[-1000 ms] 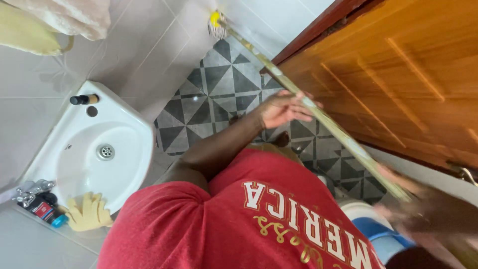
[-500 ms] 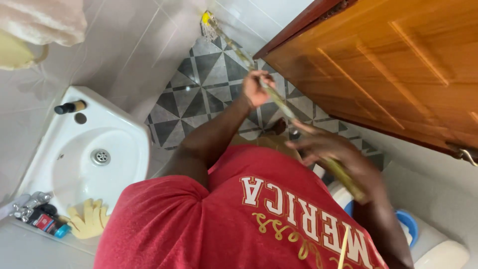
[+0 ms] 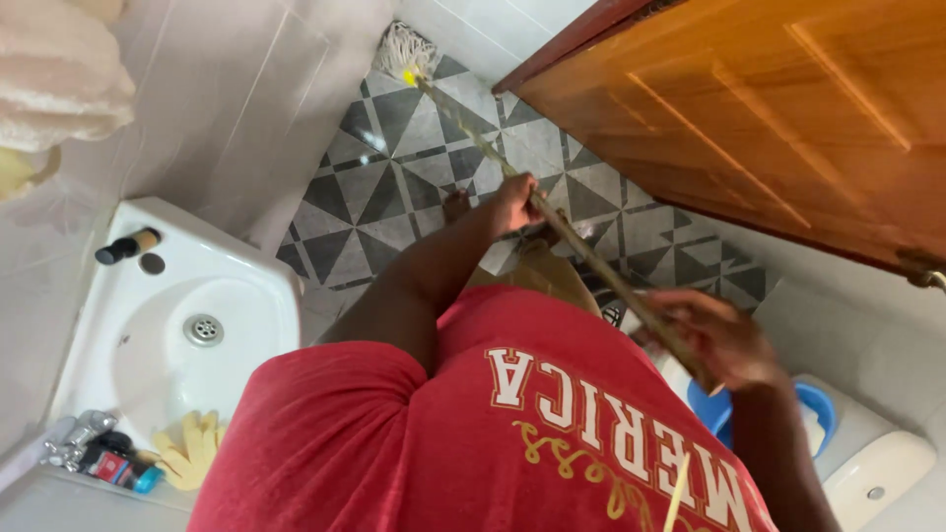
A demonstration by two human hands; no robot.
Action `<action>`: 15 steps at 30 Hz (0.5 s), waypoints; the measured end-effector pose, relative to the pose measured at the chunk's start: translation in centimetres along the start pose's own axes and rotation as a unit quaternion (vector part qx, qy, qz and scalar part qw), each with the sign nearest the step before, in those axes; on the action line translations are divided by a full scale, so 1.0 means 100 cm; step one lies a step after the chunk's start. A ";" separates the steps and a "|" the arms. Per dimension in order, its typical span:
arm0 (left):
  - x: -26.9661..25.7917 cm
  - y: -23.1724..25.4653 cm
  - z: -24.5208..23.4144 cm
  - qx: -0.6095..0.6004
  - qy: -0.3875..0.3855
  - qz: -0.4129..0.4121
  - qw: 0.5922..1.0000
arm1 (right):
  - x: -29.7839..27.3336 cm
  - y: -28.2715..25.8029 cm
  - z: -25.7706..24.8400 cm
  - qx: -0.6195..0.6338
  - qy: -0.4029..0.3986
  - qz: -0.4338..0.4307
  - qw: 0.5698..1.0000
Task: The recorder uses a mop and bucket to clean a tiled bathroom floor.
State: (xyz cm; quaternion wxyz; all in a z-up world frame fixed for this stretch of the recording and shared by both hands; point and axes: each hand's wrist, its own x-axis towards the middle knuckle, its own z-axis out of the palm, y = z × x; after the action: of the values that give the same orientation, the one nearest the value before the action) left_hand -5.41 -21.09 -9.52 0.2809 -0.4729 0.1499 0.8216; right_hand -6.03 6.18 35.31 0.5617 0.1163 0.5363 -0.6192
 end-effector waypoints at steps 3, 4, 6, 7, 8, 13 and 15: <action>0.017 -0.036 -0.026 -0.051 -0.070 -0.046 0.995 | -0.026 -0.001 0.018 0.093 0.046 0.097 0.990; 0.027 -0.036 -0.027 -0.047 -0.071 -0.049 0.995 | -0.015 -0.002 0.034 0.096 0.049 0.095 0.990; 0.042 -0.050 -0.033 -0.072 -0.051 -0.085 0.992 | 0.001 0.004 0.068 -0.124 0.141 0.276 0.943; 0.043 -0.057 -0.033 -0.069 -0.049 -0.091 0.992 | 0.006 0.015 0.060 -0.117 0.144 0.278 0.943; 0.044 -0.064 -0.033 -0.056 -0.023 -0.087 0.994 | 0.010 0.026 0.051 -0.144 0.120 0.298 0.936; 0.074 -0.059 -0.050 -0.005 0.005 -0.027 1.000 | 0.022 0.124 -0.024 -0.476 0.064 0.129 0.867; 0.084 -0.039 -0.062 -0.024 0.030 -0.013 0.999 | 0.030 0.141 -0.027 -0.482 0.068 0.127 0.864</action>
State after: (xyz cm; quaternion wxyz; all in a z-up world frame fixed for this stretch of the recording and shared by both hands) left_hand -2.07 -18.53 -19.81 0.2753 -0.5059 0.1323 0.8067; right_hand 3.25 9.53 24.42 0.5835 -0.0599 0.7854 -0.1979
